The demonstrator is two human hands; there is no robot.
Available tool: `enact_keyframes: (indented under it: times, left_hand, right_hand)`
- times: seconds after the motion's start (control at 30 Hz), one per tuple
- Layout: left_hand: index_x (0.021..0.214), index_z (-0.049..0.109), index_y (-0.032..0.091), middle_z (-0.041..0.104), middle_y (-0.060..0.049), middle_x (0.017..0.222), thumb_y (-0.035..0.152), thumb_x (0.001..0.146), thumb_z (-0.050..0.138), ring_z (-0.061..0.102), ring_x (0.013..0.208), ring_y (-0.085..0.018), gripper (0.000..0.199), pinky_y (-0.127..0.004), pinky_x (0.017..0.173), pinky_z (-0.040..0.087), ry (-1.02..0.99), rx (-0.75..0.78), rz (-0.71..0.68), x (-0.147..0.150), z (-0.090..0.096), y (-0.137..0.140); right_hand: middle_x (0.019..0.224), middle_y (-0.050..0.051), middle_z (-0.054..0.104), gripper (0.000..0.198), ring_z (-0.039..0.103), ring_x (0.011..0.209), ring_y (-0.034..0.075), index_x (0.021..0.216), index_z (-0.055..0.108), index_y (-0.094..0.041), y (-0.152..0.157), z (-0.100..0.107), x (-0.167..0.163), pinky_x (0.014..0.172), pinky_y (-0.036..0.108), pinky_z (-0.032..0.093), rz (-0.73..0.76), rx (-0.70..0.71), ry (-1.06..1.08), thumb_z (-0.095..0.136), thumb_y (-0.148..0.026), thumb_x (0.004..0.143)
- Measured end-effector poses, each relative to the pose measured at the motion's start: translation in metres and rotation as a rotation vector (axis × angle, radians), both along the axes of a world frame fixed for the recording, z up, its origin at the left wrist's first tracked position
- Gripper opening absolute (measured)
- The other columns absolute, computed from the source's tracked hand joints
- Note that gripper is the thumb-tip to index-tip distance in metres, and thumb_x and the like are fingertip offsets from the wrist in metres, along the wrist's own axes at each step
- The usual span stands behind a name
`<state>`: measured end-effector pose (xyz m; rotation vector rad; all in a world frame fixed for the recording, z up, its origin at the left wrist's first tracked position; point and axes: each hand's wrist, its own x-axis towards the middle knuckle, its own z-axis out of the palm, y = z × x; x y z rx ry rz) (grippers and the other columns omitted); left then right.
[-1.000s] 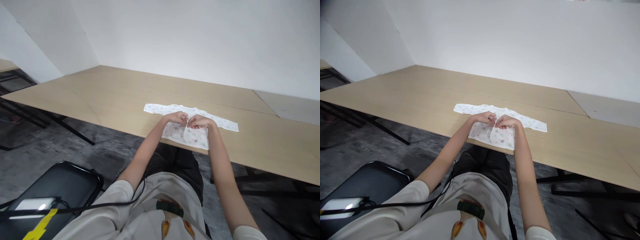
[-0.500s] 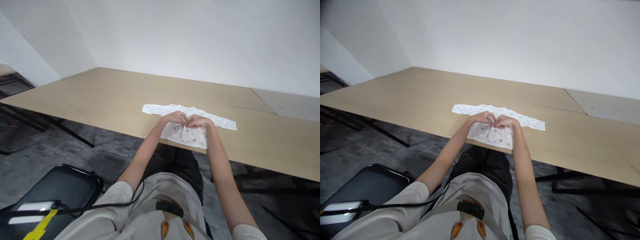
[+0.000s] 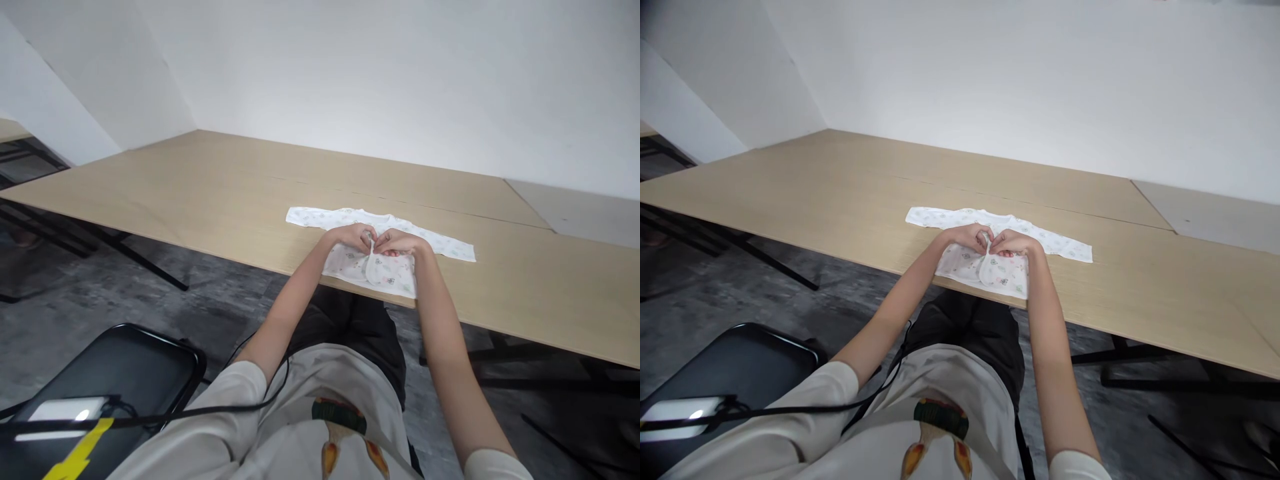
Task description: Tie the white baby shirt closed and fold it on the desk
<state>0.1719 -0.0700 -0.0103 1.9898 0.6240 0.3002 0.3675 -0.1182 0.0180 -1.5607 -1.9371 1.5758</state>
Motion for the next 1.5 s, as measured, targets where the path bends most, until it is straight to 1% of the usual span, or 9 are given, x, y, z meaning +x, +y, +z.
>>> enact_keyframes:
  times: [0.13,0.27,0.5,0.8,0.97,1.1,1.23,1.37,1.5]
  left_hand:
    - [0.096,0.056,0.019,0.068,0.001,0.075,0.018,0.058,0.072,0.061,0.066,-0.012,0.042,-0.023,0.062,0.043,-0.03,-0.061,-0.041,0.0,-0.001,0.0]
    - [0.097,0.051,0.02,0.064,0.004,0.073,0.017,0.058,0.069,0.057,0.062,-0.011,0.044,-0.023,0.06,0.04,-0.045,-0.106,-0.027,0.002,0.001,-0.005]
    - [0.096,0.051,0.02,0.059,0.005,0.069,0.014,0.056,0.067,0.056,0.064,-0.011,0.044,-0.023,0.061,0.038,-0.075,-0.09,-0.002,0.005,0.005,-0.01]
    - [0.093,0.05,0.02,0.062,0.004,0.069,0.013,0.055,0.068,0.056,0.062,-0.012,0.042,-0.024,0.06,0.038,-0.058,-0.122,0.001,0.005,0.003,-0.008]
    - [0.094,0.048,0.02,0.063,0.004,0.07,0.012,0.055,0.069,0.056,0.059,-0.011,0.045,-0.024,0.059,0.038,-0.064,-0.155,0.012,0.004,-0.001,-0.006]
    - [0.096,0.05,0.019,0.064,0.003,0.071,0.012,0.054,0.071,0.058,0.062,-0.012,0.047,-0.024,0.061,0.04,-0.052,-0.148,0.034,0.003,-0.001,-0.006]
    - [0.101,0.054,0.019,0.067,0.001,0.075,0.019,0.057,0.075,0.062,0.069,-0.014,0.049,-0.026,0.067,0.044,-0.03,-0.15,0.024,0.001,0.005,-0.006]
    - [0.106,0.059,0.018,0.067,-0.001,0.077,0.026,0.06,0.076,0.063,0.072,-0.015,0.05,-0.026,0.069,0.045,0.015,-0.072,0.027,0.0,0.013,-0.01]
    - [0.105,0.06,0.017,0.067,-0.001,0.077,0.032,0.062,0.078,0.063,0.07,-0.014,0.05,-0.026,0.069,0.045,0.022,-0.006,0.056,0.003,0.012,-0.011]
  right_hand:
    - [0.048,-0.003,0.051,0.025,0.04,0.042,0.005,0.066,0.067,-0.014,-0.002,0.003,-0.001,0.04,0.019,0.03,-0.008,-0.002,0.009,0.082,-0.032,0.057]
    - [0.051,-0.002,0.053,0.028,0.041,0.044,0.005,0.07,0.068,-0.013,-0.004,0.006,-0.002,0.041,0.019,0.032,0.0,0.003,0.004,0.082,-0.034,0.058]
    - [0.047,-0.004,0.049,0.032,0.039,0.042,0.005,0.063,0.064,-0.014,-0.001,0.002,0.002,0.04,0.02,0.03,0.04,-0.012,0.027,0.083,-0.039,0.056]
    - [0.049,-0.002,0.052,0.029,0.041,0.042,0.005,0.065,0.067,-0.014,0.002,-0.001,0.003,0.04,0.02,0.031,0.021,-0.008,-0.008,0.083,-0.036,0.056]
    - [0.048,-0.002,0.052,0.023,0.042,0.041,0.006,0.062,0.066,-0.013,0.004,-0.005,0.001,0.04,0.02,0.032,0.052,0.005,-0.032,0.079,-0.032,0.06]
    - [0.048,-0.002,0.052,0.022,0.043,0.041,0.006,0.063,0.066,-0.013,0.003,-0.004,0.0,0.039,0.019,0.032,0.053,0.009,-0.026,0.079,-0.031,0.061]
    - [0.047,-0.002,0.051,0.023,0.042,0.041,0.005,0.063,0.067,-0.013,0.002,-0.001,0.001,0.04,0.019,0.032,0.037,0.012,-0.003,0.079,-0.032,0.061]
    - [0.046,-0.002,0.051,0.025,0.042,0.042,0.006,0.064,0.068,-0.012,0.001,0.001,0.001,0.04,0.02,0.031,0.026,0.02,-0.027,0.08,-0.033,0.059]
    - [0.047,-0.001,0.052,0.025,0.041,0.042,0.006,0.062,0.066,-0.013,0.002,-0.002,0.001,0.04,0.02,0.031,0.028,0.023,-0.026,0.081,-0.033,0.058]
